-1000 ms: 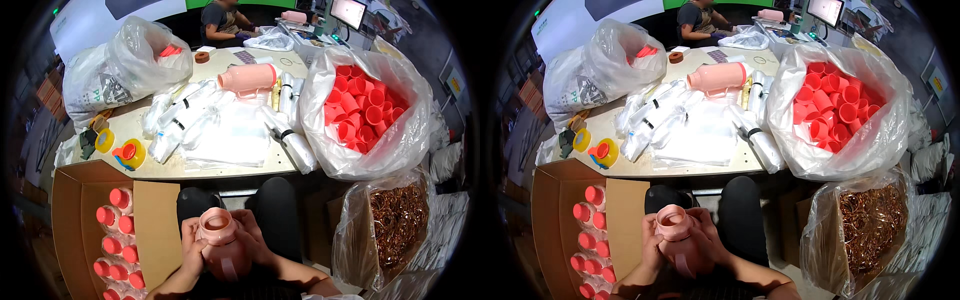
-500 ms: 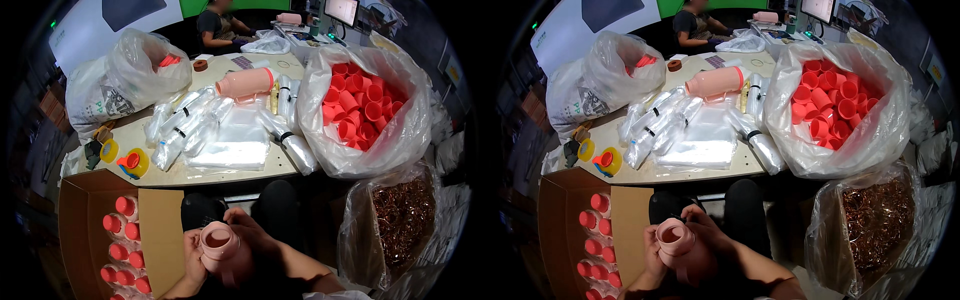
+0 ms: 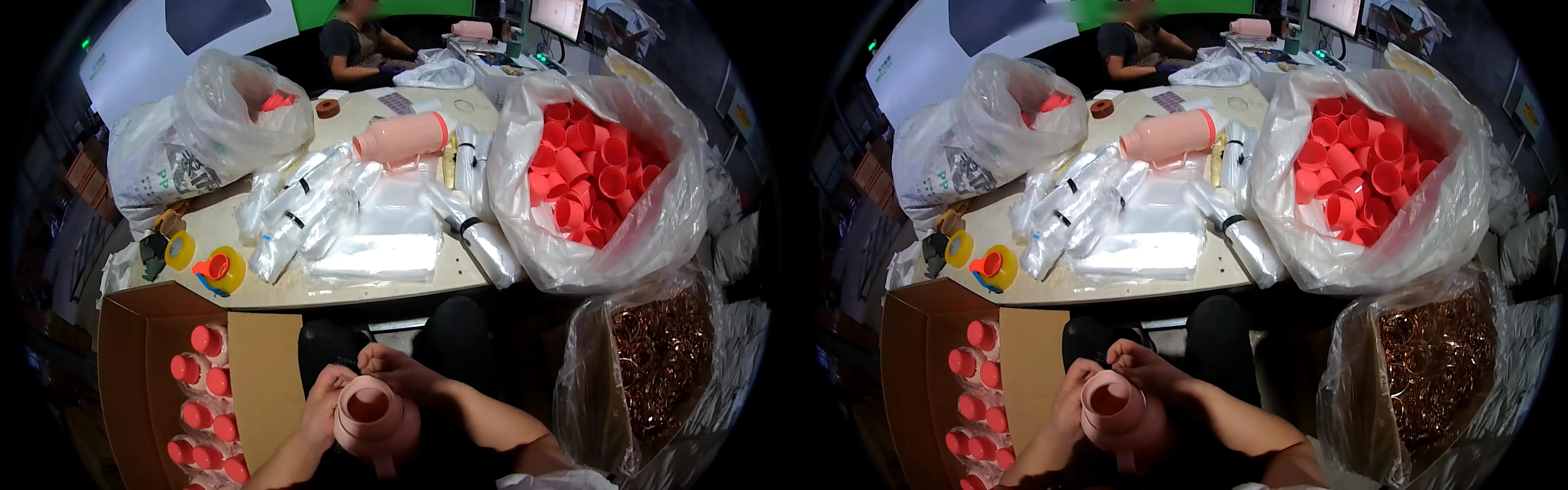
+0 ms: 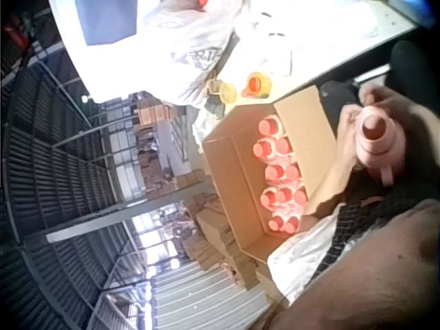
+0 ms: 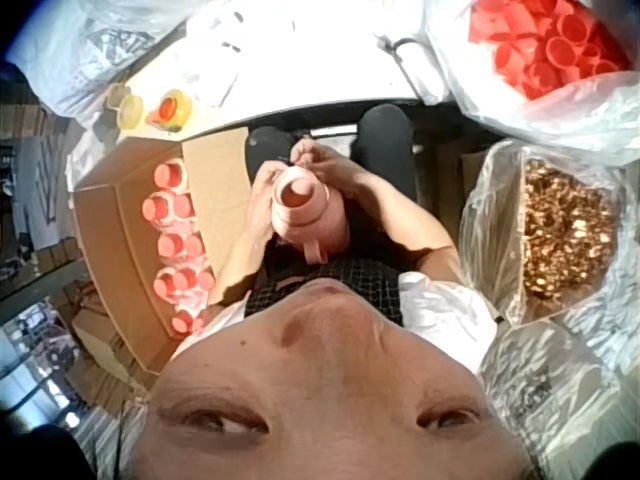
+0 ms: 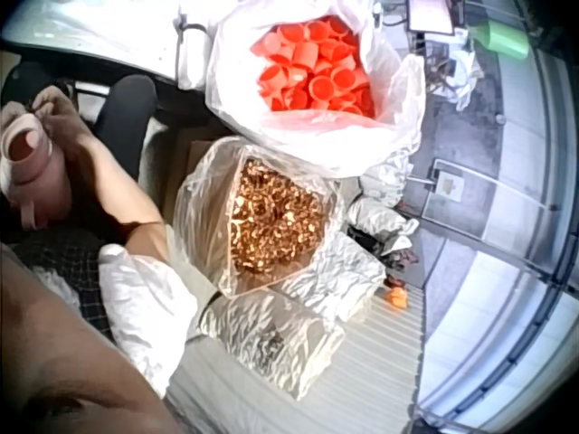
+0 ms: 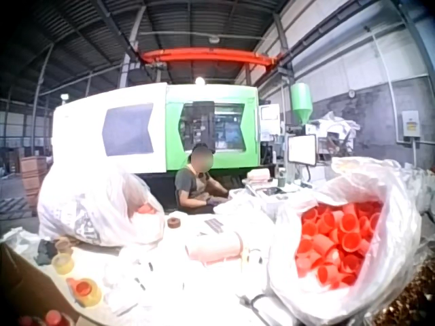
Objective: The person assembles pink plastic containers by inserting a metal ring and a red lid into the top opening. They then place the assembled containers into a cardboard box. The person also handles a stack of flat cardboard boxes, folding and moving them.
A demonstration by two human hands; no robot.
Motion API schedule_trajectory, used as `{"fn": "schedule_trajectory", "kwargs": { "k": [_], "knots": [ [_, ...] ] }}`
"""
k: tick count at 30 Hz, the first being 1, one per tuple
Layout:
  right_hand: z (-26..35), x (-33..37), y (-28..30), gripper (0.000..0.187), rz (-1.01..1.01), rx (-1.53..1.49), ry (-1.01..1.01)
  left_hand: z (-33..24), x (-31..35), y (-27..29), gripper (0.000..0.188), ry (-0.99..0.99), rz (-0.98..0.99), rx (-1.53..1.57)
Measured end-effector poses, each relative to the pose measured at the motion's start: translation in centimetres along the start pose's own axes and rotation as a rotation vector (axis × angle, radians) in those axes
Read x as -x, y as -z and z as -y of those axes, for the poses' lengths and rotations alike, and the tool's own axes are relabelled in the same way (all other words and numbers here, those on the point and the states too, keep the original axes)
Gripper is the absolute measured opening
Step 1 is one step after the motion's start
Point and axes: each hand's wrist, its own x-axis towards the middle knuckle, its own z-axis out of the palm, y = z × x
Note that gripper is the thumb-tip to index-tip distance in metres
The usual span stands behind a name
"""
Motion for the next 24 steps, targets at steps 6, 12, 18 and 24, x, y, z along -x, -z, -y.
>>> {"fn": "schedule_trajectory", "kwargs": {
  "k": [6, 12, 18, 24],
  "knots": [
    [0.5, 0.9, 0.9, 0.031, -0.197, 0.262, 0.536, 1.4, -3.9, 0.5, 0.012, 0.018, -0.058, 0.106],
    [9.1, 6.4, -1.9, 0.057, -0.648, 0.852, 0.719, 0.7, -5.7, -2.8, 0.02, -0.397, -0.433, -0.492],
    [6.1, 7.5, -3.6, 0.042, -0.442, 1.386, 1.345, 6.9, -5.0, 3.2, 0.056, 0.337, 0.258, 0.461],
    [16.3, 6.9, 1.9, 0.029, -0.708, 1.629, 0.588, 5.7, -6.5, 4.9, 0.054, 0.269, -0.118, 0.371]
  ]
}}
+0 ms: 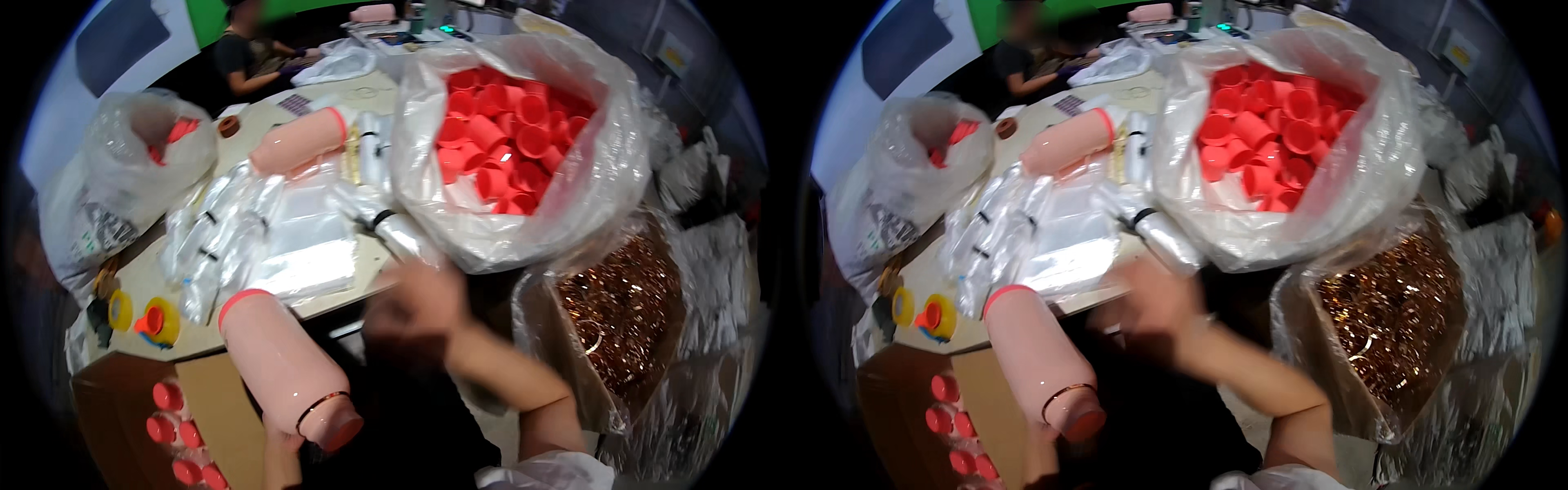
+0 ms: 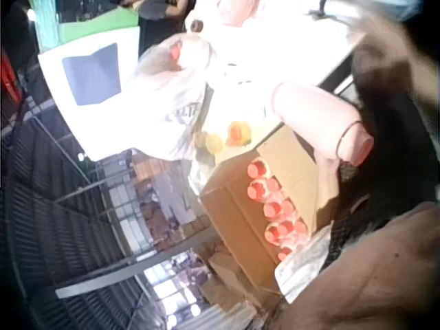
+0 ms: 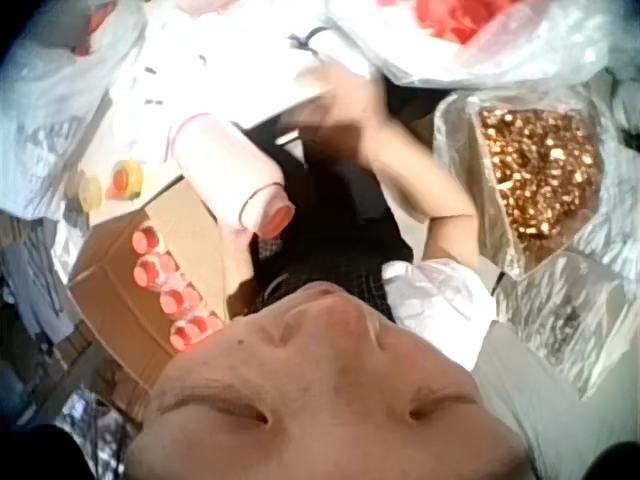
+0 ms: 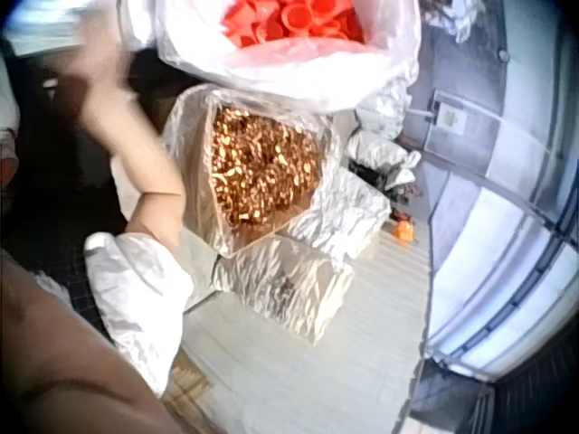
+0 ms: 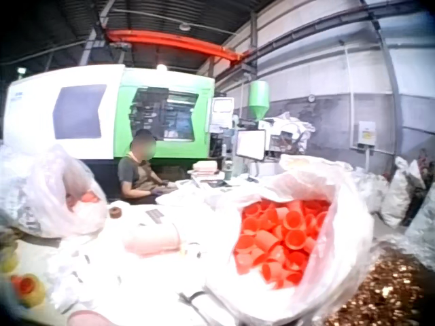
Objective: The person assembles pink plastic containers by inserting a metal ring and a red lid into the top opening. They then place the assembled containers into a cardboard box. The person also handles a stack of flat cardboard boxes, folding and moving them.
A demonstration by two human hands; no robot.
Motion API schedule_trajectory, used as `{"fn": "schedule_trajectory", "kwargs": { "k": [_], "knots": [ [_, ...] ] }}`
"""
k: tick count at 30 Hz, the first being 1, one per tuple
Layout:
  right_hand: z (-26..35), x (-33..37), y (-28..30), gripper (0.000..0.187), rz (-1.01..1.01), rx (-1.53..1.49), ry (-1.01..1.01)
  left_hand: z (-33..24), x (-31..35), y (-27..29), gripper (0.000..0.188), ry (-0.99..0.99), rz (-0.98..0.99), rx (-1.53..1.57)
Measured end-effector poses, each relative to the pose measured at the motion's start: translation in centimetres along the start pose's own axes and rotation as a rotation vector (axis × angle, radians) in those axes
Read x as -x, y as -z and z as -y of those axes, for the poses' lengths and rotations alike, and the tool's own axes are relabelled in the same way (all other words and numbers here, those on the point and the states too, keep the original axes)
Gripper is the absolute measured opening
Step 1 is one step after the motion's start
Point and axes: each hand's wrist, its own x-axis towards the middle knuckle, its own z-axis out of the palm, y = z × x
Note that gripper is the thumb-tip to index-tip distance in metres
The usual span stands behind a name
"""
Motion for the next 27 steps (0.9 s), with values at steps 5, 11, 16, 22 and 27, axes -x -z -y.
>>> {"fn": "schedule_trajectory", "kwargs": {
  "k": [5, 11, 16, 22, 27],
  "knots": [
    [-21.5, -6.5, 7.6, 0.052, -0.351, 0.661, -0.853, -1.2, 1.3, 1.3, 0.042, -0.099, 0.109, 0.093],
    [-25.0, -3.4, 8.1, 0.053, -0.418, 0.686, -0.818, 1.9, -0.2, 3.3, 0.045, -0.258, 0.114, 0.233],
    [-6.8, -3.5, -3.3, 0.045, 0.104, 0.101, -0.351, -2.3, 2.1, -1.0, 0.043, -0.442, -0.182, 0.173],
    [0.6, 16.3, -16.1, 0.039, 0.792, -1.324, -0.913, -5.0, 5.1, 1.6, 0.047, -0.486, 0.048, -0.526],
    [0.8, 18.3, -12.6, 0.039, 0.974, -1.341, -1.127, -3.3, 8.4, -0.7, 0.049, -0.361, 0.054, -0.71]
  ]
}}
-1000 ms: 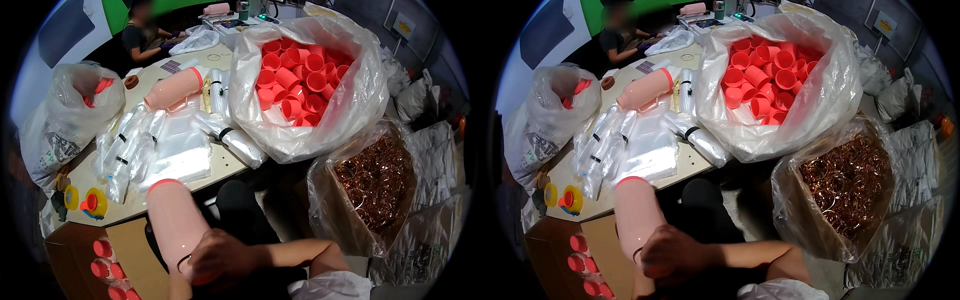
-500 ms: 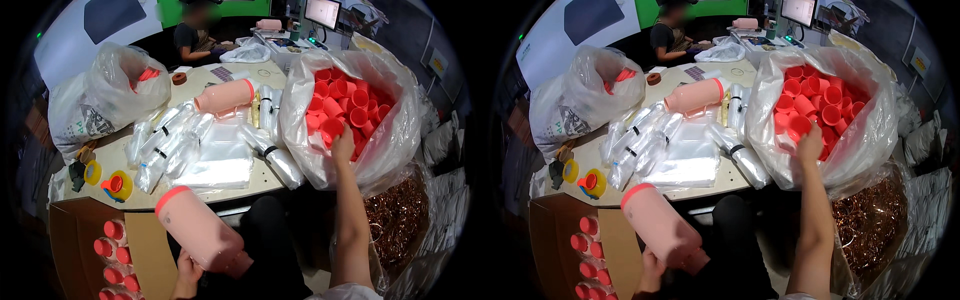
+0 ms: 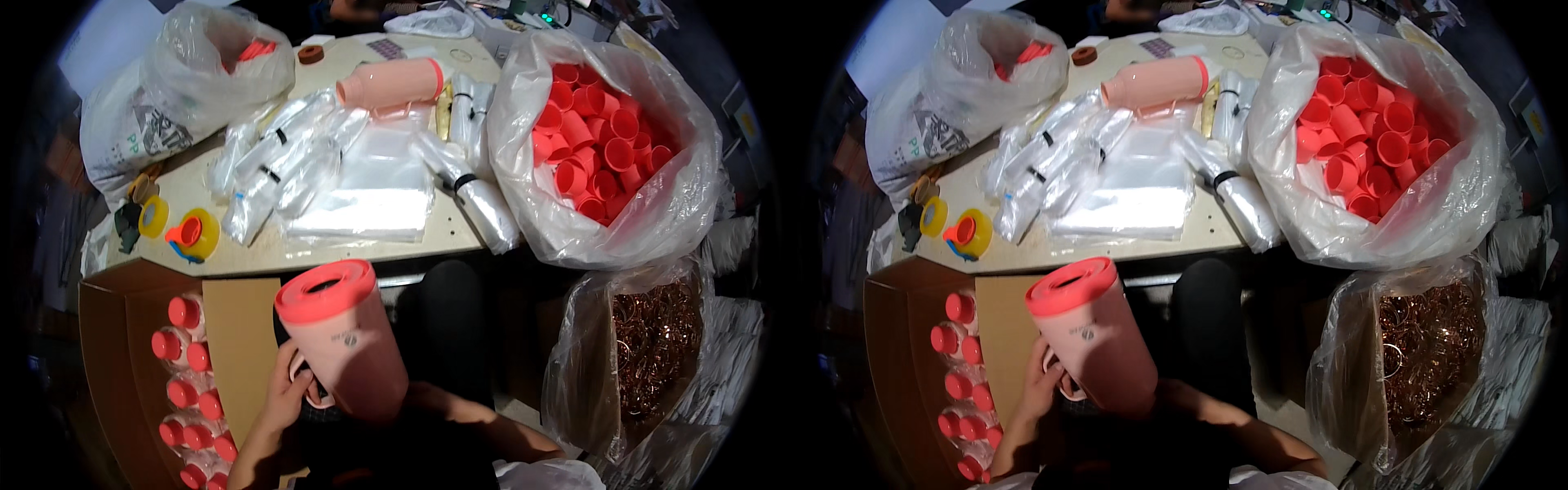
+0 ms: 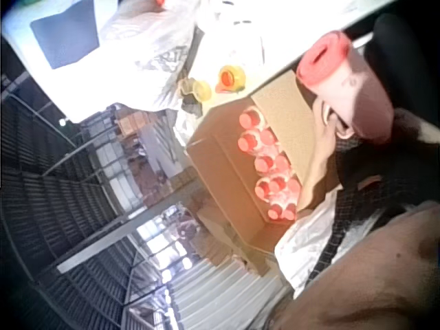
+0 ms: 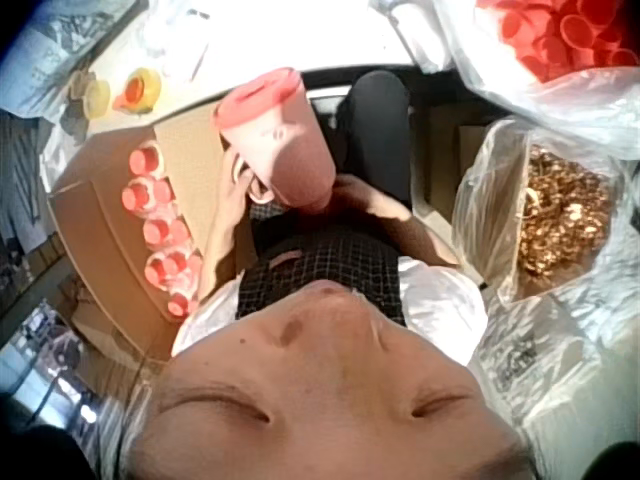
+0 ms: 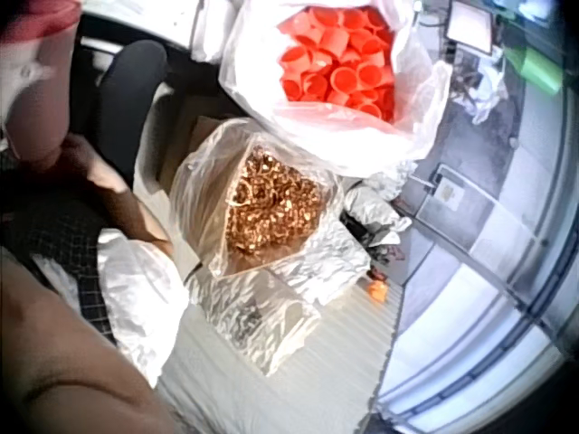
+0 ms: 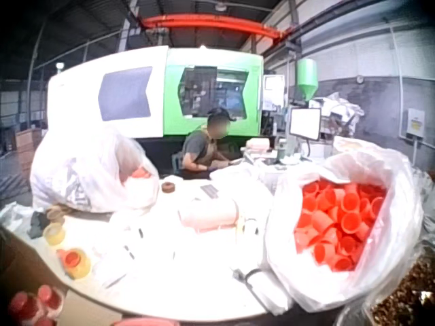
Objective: The person assembles pink plastic containers by inserting a metal ring and a red lid into the top opening. They then place the assembled containers into a cardboard box. The person also handles a stack of flat cardboard boxes, folding and moving them.
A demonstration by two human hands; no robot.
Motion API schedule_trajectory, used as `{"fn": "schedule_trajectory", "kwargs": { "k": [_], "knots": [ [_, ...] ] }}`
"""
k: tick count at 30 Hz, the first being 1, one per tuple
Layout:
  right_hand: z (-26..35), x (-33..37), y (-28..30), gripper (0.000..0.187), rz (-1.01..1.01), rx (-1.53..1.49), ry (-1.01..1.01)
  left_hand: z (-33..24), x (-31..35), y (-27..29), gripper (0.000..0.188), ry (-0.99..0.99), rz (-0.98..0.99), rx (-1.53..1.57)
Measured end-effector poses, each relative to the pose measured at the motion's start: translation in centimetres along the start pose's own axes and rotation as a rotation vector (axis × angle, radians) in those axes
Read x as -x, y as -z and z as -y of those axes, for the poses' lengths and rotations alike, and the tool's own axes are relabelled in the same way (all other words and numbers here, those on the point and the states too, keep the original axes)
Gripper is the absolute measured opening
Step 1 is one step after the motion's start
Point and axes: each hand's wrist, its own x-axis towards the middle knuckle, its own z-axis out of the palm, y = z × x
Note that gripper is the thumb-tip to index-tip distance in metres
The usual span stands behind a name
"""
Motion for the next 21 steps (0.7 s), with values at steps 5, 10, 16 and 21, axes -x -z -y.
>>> {"fn": "schedule_trajectory", "kwargs": {
  "k": [5, 10, 16, 21],
  "knots": [
    [-2.8, 0.7, 2.4, 0.036, 0.113, 0.298, 0.109, -2.7, -0.7, -1.8, 0.042, -0.391, 0.148, -0.627],
    [-1.5, 2.3, 2.5, 0.039, 0.149, 0.229, 0.023, 2.2, -0.7, -4.4, 0.038, -0.503, 0.076, -0.339],
    [0.5, 2.7, 4.2, 0.045, -0.145, -0.068, -0.029, -0.4, -0.9, -3.3, 0.042, -0.299, 0.191, -0.551],
    [11.5, 7.0, 3.8, 0.051, -0.096, -0.558, 0.559, -0.7, -1.6, -5.9, 0.052, -0.308, 0.373, -0.66]
  ]
}}
